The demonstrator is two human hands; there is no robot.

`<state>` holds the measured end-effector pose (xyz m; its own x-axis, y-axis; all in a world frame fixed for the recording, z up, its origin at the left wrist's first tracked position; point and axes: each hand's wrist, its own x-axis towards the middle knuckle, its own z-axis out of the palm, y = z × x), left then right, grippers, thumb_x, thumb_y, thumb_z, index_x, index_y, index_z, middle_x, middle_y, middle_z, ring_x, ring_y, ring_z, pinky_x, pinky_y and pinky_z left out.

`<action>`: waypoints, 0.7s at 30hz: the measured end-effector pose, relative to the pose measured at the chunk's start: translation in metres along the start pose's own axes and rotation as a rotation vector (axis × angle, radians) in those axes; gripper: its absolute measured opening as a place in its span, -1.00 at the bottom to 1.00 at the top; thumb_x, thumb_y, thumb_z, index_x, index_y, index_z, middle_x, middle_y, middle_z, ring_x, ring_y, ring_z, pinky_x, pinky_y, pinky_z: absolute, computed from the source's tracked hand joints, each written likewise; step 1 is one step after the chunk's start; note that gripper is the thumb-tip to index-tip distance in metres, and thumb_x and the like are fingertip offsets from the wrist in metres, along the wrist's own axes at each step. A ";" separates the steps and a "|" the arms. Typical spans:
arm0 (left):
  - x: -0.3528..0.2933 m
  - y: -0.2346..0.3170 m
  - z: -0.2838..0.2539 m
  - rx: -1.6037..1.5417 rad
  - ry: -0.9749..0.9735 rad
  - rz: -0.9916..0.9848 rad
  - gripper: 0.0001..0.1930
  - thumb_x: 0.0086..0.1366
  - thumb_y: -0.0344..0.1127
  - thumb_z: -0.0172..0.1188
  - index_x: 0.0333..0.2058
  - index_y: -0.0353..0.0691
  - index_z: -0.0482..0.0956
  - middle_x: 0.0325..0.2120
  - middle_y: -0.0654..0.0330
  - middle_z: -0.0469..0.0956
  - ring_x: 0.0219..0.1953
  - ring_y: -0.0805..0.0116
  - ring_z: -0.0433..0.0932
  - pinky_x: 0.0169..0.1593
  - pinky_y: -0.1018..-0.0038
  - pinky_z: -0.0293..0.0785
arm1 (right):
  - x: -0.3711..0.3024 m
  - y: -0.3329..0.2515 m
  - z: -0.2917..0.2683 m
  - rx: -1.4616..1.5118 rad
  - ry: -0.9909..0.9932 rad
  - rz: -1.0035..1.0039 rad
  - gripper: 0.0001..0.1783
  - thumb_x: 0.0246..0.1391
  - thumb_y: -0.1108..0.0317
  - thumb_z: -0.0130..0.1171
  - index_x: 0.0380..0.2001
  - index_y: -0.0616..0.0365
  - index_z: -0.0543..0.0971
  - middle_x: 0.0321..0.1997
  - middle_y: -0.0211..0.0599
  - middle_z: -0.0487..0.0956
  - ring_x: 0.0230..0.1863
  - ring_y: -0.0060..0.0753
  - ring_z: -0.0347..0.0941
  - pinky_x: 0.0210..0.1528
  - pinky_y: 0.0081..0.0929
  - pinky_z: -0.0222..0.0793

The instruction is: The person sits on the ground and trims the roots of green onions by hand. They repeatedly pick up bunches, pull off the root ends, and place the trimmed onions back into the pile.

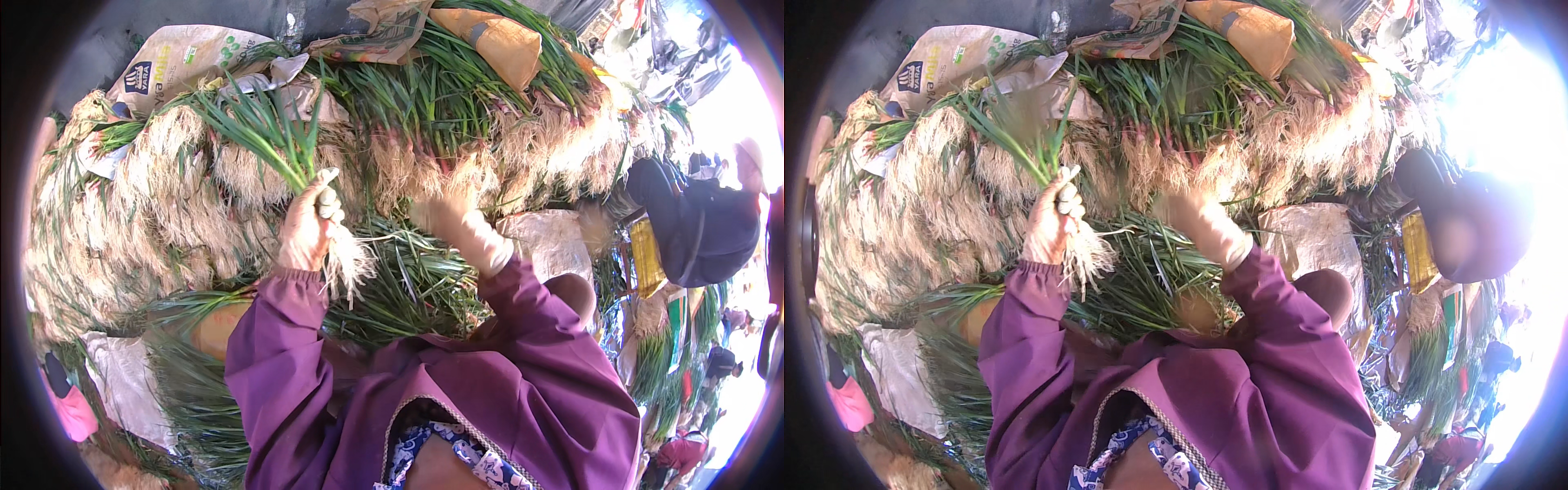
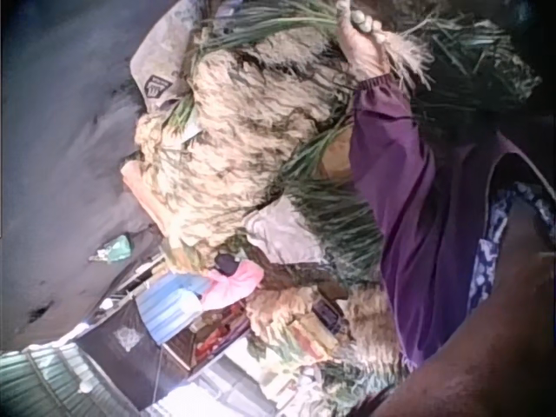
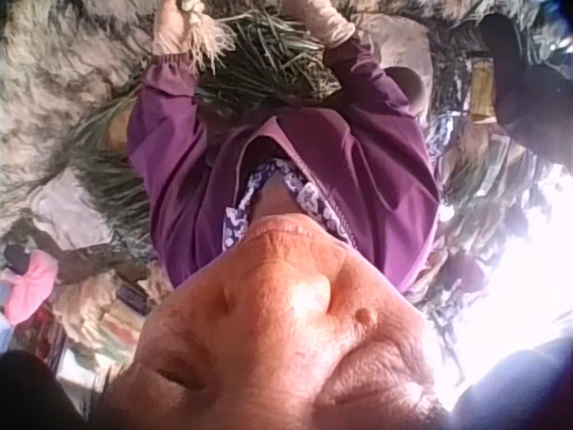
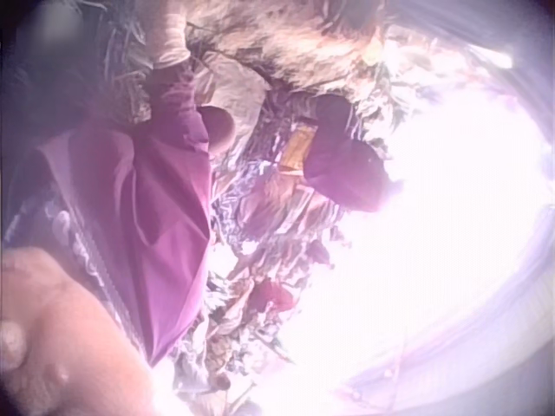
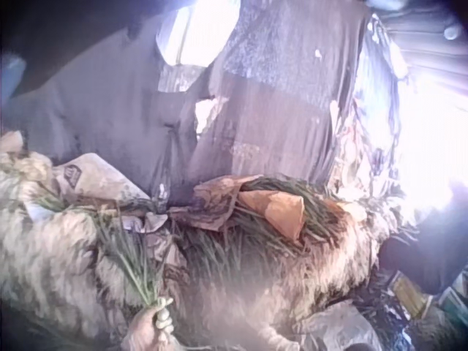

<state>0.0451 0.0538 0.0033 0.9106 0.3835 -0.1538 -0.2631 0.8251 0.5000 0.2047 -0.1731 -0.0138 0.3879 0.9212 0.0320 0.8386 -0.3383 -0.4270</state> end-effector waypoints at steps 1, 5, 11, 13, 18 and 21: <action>0.004 -0.005 0.002 0.102 0.096 -0.008 -0.77 0.29 -0.21 0.18 -0.17 -0.19 0.49 -0.66 0.45 0.33 -0.67 0.60 0.27 -0.60 0.62 0.23 | 0.016 0.003 -0.014 0.019 0.256 0.075 -0.65 0.20 0.10 -0.01 -0.18 0.12 0.58 -0.26 -0.06 0.61 -0.18 -0.06 0.55 -0.13 -0.25 0.45; 0.015 -0.018 0.010 0.059 0.089 -0.038 -0.80 0.21 -0.28 0.29 -0.24 -0.16 0.50 -0.59 0.34 0.47 -0.64 0.56 0.36 -0.55 0.56 0.32 | 0.112 0.005 -0.039 -0.163 0.335 0.373 -0.75 0.12 0.21 0.10 -0.30 0.16 0.58 -0.32 -0.06 0.61 -0.24 -0.05 0.57 -0.20 -0.26 0.48; 0.022 -0.026 0.022 0.302 0.167 0.007 -0.83 0.15 -0.32 0.34 -0.37 -0.21 0.54 -0.40 0.14 0.63 -0.49 0.46 0.55 -0.44 0.53 0.48 | 0.112 -0.013 -0.038 -0.232 0.546 0.426 -0.77 0.11 0.15 0.15 -0.32 0.08 0.56 -0.42 -0.17 0.61 -0.41 -0.18 0.58 -0.35 -0.31 0.51; 0.025 -0.036 0.024 0.282 0.120 0.016 -0.72 0.15 -0.25 0.34 -0.24 -0.30 0.59 -0.39 0.19 0.63 -0.56 0.46 0.47 -0.53 0.54 0.39 | 0.090 -0.034 -0.028 -0.005 0.388 0.408 -0.76 0.12 0.14 0.14 -0.33 0.08 0.54 -0.51 -0.21 0.57 -0.47 -0.21 0.55 -0.44 -0.32 0.50; 0.026 -0.049 0.015 0.386 0.265 -0.055 -0.84 0.21 -0.38 0.24 -0.29 -0.34 0.56 -0.42 0.11 0.63 -0.53 0.35 0.53 -0.54 0.49 0.45 | 0.056 -0.060 0.031 -0.282 0.376 0.076 -0.77 0.10 0.14 0.13 -0.28 0.04 0.49 -0.44 -0.27 0.53 -0.49 -0.23 0.52 -0.53 -0.26 0.43; 0.020 -0.049 0.007 0.364 0.321 0.011 -0.82 0.18 -0.43 0.26 -0.26 -0.38 0.55 -0.38 0.02 0.63 -0.39 0.26 0.62 -0.43 0.42 0.56 | 0.056 -0.022 0.041 -0.295 0.234 0.271 -0.83 0.09 0.21 0.14 -0.36 0.06 0.52 -0.51 -0.29 0.54 -0.53 -0.27 0.49 -0.51 -0.27 0.41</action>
<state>0.0778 0.0185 -0.0182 0.7491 0.5473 -0.3733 -0.0913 0.6434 0.7601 0.1920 -0.1065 -0.0397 0.6558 0.7351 0.1722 0.7547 -0.6327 -0.1735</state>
